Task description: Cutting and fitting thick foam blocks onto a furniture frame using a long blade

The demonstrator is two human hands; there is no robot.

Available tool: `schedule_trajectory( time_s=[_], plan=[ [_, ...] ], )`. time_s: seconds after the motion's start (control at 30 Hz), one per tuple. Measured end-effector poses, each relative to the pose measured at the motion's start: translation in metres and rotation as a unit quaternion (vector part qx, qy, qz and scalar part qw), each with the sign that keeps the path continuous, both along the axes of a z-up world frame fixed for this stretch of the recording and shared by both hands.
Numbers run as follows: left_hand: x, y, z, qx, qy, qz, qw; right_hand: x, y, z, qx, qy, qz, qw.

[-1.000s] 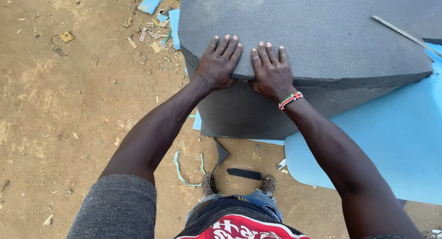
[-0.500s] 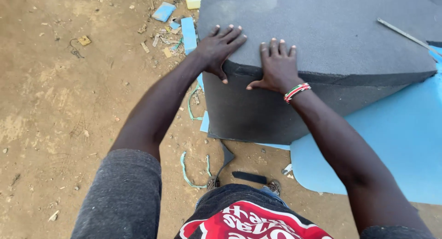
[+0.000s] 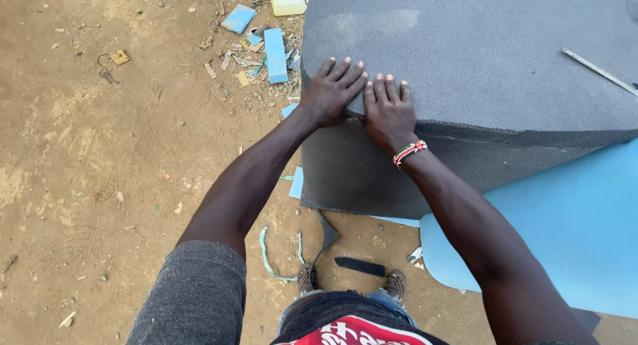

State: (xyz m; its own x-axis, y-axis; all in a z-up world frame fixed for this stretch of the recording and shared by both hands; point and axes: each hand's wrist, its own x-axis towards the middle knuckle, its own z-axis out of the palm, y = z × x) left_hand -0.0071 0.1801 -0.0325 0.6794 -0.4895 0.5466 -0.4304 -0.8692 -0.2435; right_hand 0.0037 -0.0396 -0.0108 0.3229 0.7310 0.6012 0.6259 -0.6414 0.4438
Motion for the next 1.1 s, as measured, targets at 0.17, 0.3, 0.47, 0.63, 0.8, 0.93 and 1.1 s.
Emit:
schedule_trajectory(
  time_s=[0.17,0.3,0.47,0.63,0.8,0.93,1.1],
  plan=[
    [-0.009,-0.008,0.030,0.004,0.089,0.038,0.995,0.001,0.001,0.009,0.009,-0.056,-0.003,0.998],
    [-0.026,-0.016,0.077,0.035,0.275,0.084,0.957,0.015,-0.024,0.047,-0.096,0.250,0.005,0.963],
    [-0.043,-0.039,0.139,0.073,0.407,0.119,0.903,0.008,-0.064,0.113,-0.160,0.384,-0.085,0.905],
    [-0.033,-0.096,0.118,0.054,0.361,0.095,0.926,0.004,-0.069,0.107,-0.157,0.422,-0.144,0.881],
    [-0.016,-0.088,0.061,0.031,0.220,0.060,0.973,0.013,-0.069,0.090,-0.176,0.386,-0.151,0.893],
    [-0.002,-0.090,0.026,0.054,0.103,0.065,0.991,0.027,-0.082,0.044,-0.109,0.220,-0.091,0.965],
    [-0.013,-0.127,0.087,0.062,0.215,0.166,0.960,0.022,-0.097,0.031,-0.052,0.169,-0.064,0.982]
  ],
)
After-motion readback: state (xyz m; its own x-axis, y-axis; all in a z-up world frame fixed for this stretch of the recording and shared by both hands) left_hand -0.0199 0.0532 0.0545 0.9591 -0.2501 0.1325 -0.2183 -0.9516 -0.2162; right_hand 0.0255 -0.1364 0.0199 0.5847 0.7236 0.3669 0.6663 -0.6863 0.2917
